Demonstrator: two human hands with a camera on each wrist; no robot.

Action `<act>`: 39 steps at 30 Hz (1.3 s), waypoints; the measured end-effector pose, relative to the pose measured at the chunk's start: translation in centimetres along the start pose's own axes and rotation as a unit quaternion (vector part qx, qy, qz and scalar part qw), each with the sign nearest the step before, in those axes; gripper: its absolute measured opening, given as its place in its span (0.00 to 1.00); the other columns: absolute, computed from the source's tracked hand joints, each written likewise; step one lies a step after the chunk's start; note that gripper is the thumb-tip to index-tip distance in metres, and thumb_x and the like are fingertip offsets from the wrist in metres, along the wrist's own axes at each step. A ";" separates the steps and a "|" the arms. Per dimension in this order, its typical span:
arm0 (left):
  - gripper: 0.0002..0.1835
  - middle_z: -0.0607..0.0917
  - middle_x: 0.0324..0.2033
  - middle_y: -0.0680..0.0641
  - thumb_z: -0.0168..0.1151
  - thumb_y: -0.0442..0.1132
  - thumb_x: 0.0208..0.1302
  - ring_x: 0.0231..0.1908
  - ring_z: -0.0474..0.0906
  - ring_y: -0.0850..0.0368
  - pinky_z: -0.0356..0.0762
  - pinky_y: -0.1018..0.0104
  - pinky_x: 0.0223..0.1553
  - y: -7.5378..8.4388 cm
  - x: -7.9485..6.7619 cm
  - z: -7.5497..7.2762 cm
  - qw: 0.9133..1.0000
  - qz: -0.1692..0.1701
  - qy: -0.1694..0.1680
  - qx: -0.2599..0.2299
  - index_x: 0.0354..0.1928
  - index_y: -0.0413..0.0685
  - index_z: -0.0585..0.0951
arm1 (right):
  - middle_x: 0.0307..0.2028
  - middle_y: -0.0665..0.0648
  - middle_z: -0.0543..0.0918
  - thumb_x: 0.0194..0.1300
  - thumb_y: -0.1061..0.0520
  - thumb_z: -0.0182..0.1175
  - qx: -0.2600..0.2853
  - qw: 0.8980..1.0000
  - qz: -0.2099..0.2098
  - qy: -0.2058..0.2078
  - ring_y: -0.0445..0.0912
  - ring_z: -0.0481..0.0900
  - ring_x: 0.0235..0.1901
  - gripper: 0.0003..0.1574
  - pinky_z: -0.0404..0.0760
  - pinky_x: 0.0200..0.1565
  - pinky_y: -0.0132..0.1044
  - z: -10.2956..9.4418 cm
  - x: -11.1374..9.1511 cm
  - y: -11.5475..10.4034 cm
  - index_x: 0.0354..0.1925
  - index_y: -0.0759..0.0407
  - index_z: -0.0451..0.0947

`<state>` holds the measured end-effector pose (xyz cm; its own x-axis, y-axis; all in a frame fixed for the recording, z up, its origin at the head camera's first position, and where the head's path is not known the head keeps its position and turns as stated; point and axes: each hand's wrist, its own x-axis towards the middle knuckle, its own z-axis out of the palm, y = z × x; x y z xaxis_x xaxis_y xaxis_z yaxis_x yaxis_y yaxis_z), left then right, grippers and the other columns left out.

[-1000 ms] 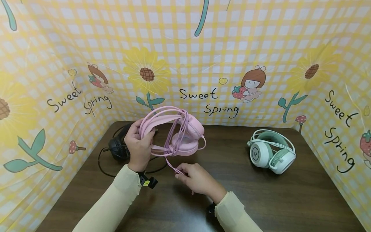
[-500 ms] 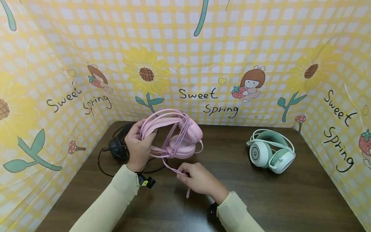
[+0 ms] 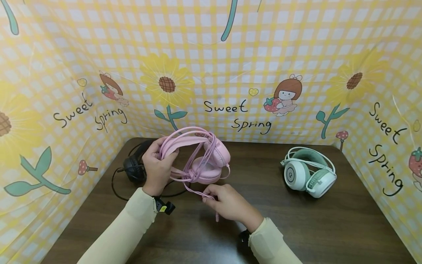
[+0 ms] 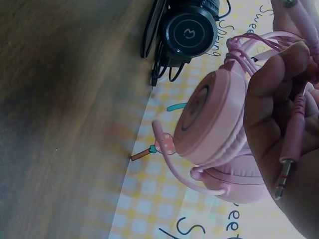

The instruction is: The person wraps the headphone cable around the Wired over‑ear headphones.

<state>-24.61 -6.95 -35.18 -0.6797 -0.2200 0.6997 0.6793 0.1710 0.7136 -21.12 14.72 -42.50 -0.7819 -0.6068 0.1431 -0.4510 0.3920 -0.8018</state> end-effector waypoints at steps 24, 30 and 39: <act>0.18 0.85 0.35 0.45 0.72 0.30 0.50 0.29 0.76 0.57 0.74 0.70 0.31 -2.1 0.3 -0.7 0.993 -0.039 -0.092 0.063 0.46 0.39 0.83 | 0.24 0.41 0.75 0.57 0.62 0.69 -0.052 0.997 -0.026 0.051 0.35 0.74 0.22 0.18 0.77 0.28 0.32 -1.1 -0.2 -0.9 0.48 0.54 0.82; 0.18 0.85 0.35 0.49 0.73 0.34 0.49 0.28 0.77 0.57 0.76 0.68 0.30 -3.1 0.4 -0.9 0.989 -0.051 -0.118 0.071 0.45 0.41 0.84 | 0.27 0.40 0.79 0.58 0.65 0.67 -0.040 0.996 -0.045 0.066 0.36 0.75 0.27 0.16 0.78 0.29 0.33 -1.3 -0.4 -1.0 0.45 0.56 0.84; 0.17 0.86 0.34 0.49 0.73 0.34 0.51 0.28 0.77 0.57 0.76 0.67 0.30 -3.1 0.6 -1.2 0.984 -0.062 -0.150 0.079 0.46 0.43 0.85 | 0.30 0.46 0.83 0.58 0.67 0.66 -0.045 0.995 -0.064 0.069 0.36 0.77 0.28 0.16 0.79 0.31 0.33 -1.7 -0.6 -1.2 0.45 0.59 0.84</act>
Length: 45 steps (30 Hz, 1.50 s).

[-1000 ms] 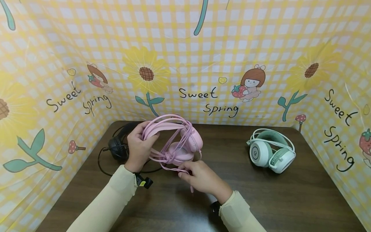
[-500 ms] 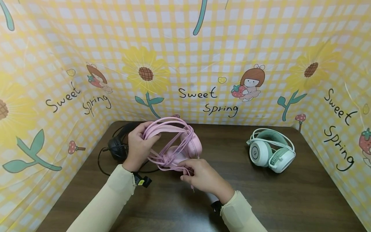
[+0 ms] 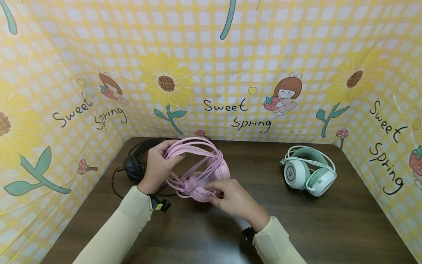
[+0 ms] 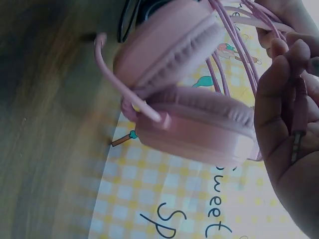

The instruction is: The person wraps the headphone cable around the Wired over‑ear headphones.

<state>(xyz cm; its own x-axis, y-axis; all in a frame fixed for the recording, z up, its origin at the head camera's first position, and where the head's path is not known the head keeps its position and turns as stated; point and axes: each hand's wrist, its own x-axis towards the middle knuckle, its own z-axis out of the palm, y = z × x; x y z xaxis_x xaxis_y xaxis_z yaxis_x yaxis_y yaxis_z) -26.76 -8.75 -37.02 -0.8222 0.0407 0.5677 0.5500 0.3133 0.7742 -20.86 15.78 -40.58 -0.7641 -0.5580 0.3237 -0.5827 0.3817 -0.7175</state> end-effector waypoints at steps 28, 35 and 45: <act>0.15 0.86 0.31 0.52 0.72 0.38 0.55 0.26 0.78 0.57 0.76 0.63 0.27 1.0 0.8 -0.3 0.985 -0.059 -0.155 0.040 0.45 0.44 0.86 | 0.31 0.45 0.83 0.54 0.64 0.71 -0.048 0.998 -0.022 0.036 0.35 0.79 0.28 0.12 0.80 0.31 0.32 -1.3 0.2 -0.2 0.40 0.56 0.85; 0.15 0.85 0.28 0.52 0.72 0.41 0.54 0.24 0.75 0.58 0.75 0.64 0.27 1.2 0.9 -0.2 0.981 -0.069 -0.175 0.045 0.44 0.45 0.86 | 0.32 0.47 0.83 0.50 0.65 0.75 -0.032 0.993 -0.067 0.088 0.37 0.80 0.29 0.13 0.81 0.31 0.31 -1.3 0.2 0.1 0.36 0.55 0.85; 0.14 0.84 0.28 0.52 0.72 0.39 0.54 0.25 0.75 0.57 0.75 0.61 0.28 1.1 0.8 -0.2 0.979 -0.069 -0.183 0.053 0.44 0.46 0.86 | 0.31 0.44 0.81 0.49 0.63 0.76 -0.050 0.988 -0.085 0.121 0.38 0.77 0.29 0.12 0.78 0.29 0.33 -1.3 0.2 0.4 0.33 0.53 0.85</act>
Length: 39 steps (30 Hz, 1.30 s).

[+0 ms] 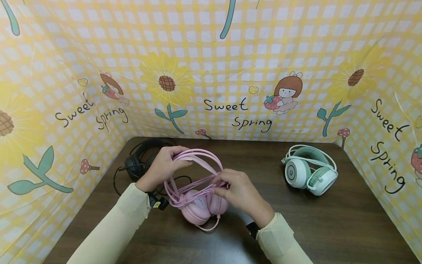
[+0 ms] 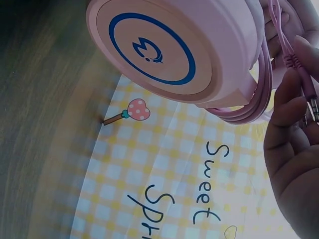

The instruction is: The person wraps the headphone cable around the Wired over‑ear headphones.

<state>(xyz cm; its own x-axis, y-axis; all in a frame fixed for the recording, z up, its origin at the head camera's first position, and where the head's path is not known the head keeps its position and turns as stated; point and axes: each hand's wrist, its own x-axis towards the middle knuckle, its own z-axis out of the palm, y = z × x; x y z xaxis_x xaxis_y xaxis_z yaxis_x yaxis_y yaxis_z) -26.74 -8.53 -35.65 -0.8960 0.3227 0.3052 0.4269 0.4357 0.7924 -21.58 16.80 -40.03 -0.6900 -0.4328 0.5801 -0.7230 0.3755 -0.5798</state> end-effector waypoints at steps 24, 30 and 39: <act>0.12 0.85 0.31 0.51 0.72 0.38 0.56 0.26 0.73 0.57 0.73 0.63 0.28 0.2 0.0 0.3 1.000 -0.008 -0.004 -0.022 0.43 0.45 0.86 | 0.41 0.51 0.83 0.49 0.74 0.70 -0.028 0.997 -0.056 0.035 0.44 0.79 0.46 0.18 0.75 0.49 0.29 -0.3 -0.2 0.4 0.37 0.58 0.84; 0.14 0.84 0.30 0.50 0.72 0.40 0.57 0.25 0.71 0.56 0.70 0.65 0.26 0.3 -0.1 0.3 0.999 -0.013 -0.011 -0.033 0.44 0.42 0.86 | 0.40 0.49 0.83 0.50 0.71 0.71 -0.050 0.995 -0.066 0.056 0.44 0.78 0.44 0.16 0.74 0.48 0.30 -0.3 -0.3 0.5 0.36 0.56 0.84; 0.15 0.74 0.18 0.52 0.71 0.39 0.58 0.17 0.62 0.59 0.62 0.67 0.18 0.3 -0.1 0.3 0.996 -0.026 -0.027 -0.076 0.46 0.40 0.85 | 0.38 0.48 0.83 0.49 0.66 0.75 -0.057 0.992 -0.066 0.091 0.44 0.76 0.41 0.14 0.72 0.44 0.28 -0.1 -0.3 0.7 0.35 0.55 0.85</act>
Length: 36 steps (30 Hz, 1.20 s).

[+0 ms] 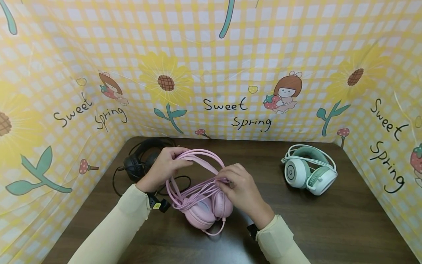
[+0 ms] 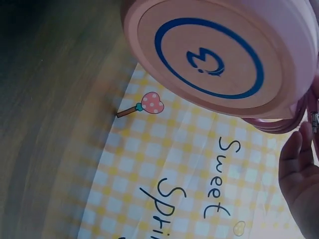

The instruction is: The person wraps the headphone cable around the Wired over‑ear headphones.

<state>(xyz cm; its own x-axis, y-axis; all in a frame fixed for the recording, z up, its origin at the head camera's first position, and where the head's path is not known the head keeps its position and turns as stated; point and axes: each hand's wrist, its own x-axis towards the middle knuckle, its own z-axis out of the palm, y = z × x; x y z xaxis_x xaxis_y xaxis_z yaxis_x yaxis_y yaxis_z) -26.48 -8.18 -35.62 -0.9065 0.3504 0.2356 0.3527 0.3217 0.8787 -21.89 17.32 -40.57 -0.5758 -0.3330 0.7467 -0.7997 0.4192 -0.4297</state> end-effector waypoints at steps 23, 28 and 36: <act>0.16 0.75 0.17 0.47 0.68 0.37 0.58 0.11 0.61 0.58 0.63 0.68 0.12 -0.5 0.3 -0.3 0.994 -0.009 -0.025 -0.104 0.48 0.42 0.85 | 0.49 0.61 0.79 0.63 0.67 0.60 0.141 0.966 0.203 -0.071 0.44 0.77 0.42 0.35 0.76 0.43 0.36 -0.1 0.4 -1.3 0.66 0.66 0.62; 0.16 0.75 0.17 0.47 0.69 0.36 0.57 0.10 0.60 0.58 0.62 0.68 0.12 -0.7 0.5 -0.3 0.992 -0.020 -0.027 -0.125 0.48 0.39 0.84 | 0.44 0.54 0.81 0.63 0.62 0.63 0.123 0.972 0.193 -0.056 0.42 0.75 0.36 0.34 0.75 0.37 0.35 0.7 -0.6 0.4 0.65 0.59 0.65; 0.13 0.72 0.15 0.48 0.68 0.33 0.58 0.10 0.60 0.58 0.62 0.68 0.12 -1.3 0.8 -0.2 0.990 -0.033 -0.027 -0.132 0.46 0.38 0.84 | 0.39 0.47 0.82 0.62 0.58 0.66 0.106 0.971 0.207 -0.047 0.41 0.77 0.34 0.32 0.76 0.36 0.34 1.4 -1.1 1.2 0.63 0.53 0.69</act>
<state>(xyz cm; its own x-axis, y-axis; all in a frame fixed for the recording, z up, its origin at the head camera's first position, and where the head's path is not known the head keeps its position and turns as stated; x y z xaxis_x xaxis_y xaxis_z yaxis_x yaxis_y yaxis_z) -27.73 -8.48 -36.46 -0.9091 0.3853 0.1580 0.2142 0.1072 0.9709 -22.43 17.05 -42.60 -0.8606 -0.2529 0.4420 -0.5074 0.3529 -0.7861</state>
